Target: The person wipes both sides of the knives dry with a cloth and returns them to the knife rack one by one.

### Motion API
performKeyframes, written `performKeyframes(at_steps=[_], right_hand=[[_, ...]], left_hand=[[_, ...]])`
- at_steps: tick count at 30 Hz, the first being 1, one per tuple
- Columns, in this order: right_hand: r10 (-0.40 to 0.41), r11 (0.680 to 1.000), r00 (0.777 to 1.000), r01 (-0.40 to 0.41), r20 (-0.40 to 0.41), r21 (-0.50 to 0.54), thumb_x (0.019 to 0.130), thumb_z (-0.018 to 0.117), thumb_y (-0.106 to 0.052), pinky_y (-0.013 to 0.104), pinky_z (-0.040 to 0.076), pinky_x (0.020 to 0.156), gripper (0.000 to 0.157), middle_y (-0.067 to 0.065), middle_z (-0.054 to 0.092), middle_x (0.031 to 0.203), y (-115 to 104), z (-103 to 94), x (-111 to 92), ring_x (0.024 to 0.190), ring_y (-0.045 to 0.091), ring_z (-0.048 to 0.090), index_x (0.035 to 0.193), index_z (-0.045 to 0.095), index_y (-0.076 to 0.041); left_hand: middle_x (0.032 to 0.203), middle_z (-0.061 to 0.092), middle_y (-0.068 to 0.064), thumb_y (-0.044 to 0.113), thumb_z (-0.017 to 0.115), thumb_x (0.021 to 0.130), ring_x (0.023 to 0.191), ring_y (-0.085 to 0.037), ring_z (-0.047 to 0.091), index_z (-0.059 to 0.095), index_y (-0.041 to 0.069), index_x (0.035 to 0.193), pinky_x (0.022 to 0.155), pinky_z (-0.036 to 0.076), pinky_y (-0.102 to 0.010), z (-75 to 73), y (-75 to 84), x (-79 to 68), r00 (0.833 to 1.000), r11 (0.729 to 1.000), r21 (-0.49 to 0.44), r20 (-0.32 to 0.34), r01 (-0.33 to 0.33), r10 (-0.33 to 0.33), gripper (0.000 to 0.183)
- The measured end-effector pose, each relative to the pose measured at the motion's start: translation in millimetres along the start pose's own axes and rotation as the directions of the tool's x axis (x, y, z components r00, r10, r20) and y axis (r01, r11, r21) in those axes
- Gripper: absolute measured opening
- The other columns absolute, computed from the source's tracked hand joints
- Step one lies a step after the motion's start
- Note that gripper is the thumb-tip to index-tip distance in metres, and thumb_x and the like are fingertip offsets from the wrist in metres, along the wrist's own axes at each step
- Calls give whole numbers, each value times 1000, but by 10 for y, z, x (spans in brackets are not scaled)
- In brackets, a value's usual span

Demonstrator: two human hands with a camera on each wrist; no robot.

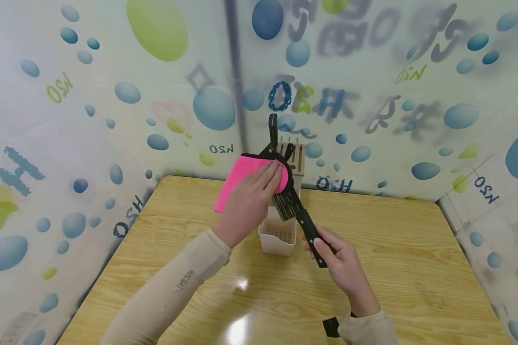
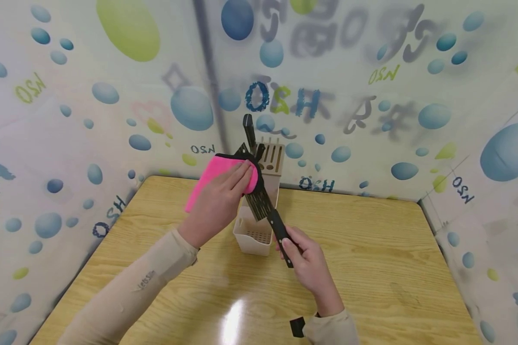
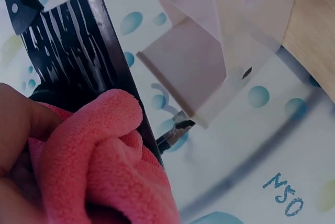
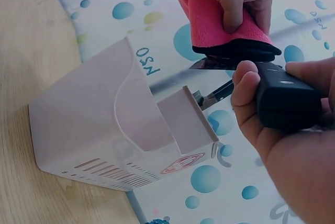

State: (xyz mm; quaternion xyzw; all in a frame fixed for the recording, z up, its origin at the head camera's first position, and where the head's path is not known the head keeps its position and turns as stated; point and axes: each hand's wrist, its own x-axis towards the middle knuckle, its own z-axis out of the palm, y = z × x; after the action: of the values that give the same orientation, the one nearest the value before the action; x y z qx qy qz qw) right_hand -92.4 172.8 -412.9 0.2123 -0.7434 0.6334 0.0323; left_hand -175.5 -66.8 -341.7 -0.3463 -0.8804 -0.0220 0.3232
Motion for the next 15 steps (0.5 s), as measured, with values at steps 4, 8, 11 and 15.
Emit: performKeyframes(at_steps=[4,8,11,15], right_hand=[[-18,1000,1000,17,-16,-23,109,45,-1,27,59,73,34,13,70,109,-25,8,19,85,13,66,138,59,9],[-42,998,999,40,-32,-49,108,47,1,26,58,72,33,17,69,106,-51,11,39,84,14,65,136,61,9],[-83,993,995,78,-48,-92,106,49,4,25,56,70,33,14,68,103,-62,3,56,82,15,63,135,63,8],[-134,981,988,121,-77,-151,103,52,7,25,51,61,31,10,67,97,-95,-12,89,76,17,58,130,67,7]], left_hand=[[152,53,-19,-8,61,93,141,-32,52,53,-4,147,116,45,-38,-12,63,-9,999,1000,-6,28,-21,21,54],[154,51,-19,-8,63,95,143,-31,50,52,-4,148,116,45,-39,-23,128,-27,998,999,1,49,-48,47,55],[154,51,-19,-5,64,97,143,-31,50,52,-4,148,115,46,-39,-25,177,-36,997,998,13,50,-68,67,53],[154,52,-19,-1,63,99,142,-31,51,53,-4,147,116,45,-38,-35,236,-38,995,994,49,46,-96,94,49]])
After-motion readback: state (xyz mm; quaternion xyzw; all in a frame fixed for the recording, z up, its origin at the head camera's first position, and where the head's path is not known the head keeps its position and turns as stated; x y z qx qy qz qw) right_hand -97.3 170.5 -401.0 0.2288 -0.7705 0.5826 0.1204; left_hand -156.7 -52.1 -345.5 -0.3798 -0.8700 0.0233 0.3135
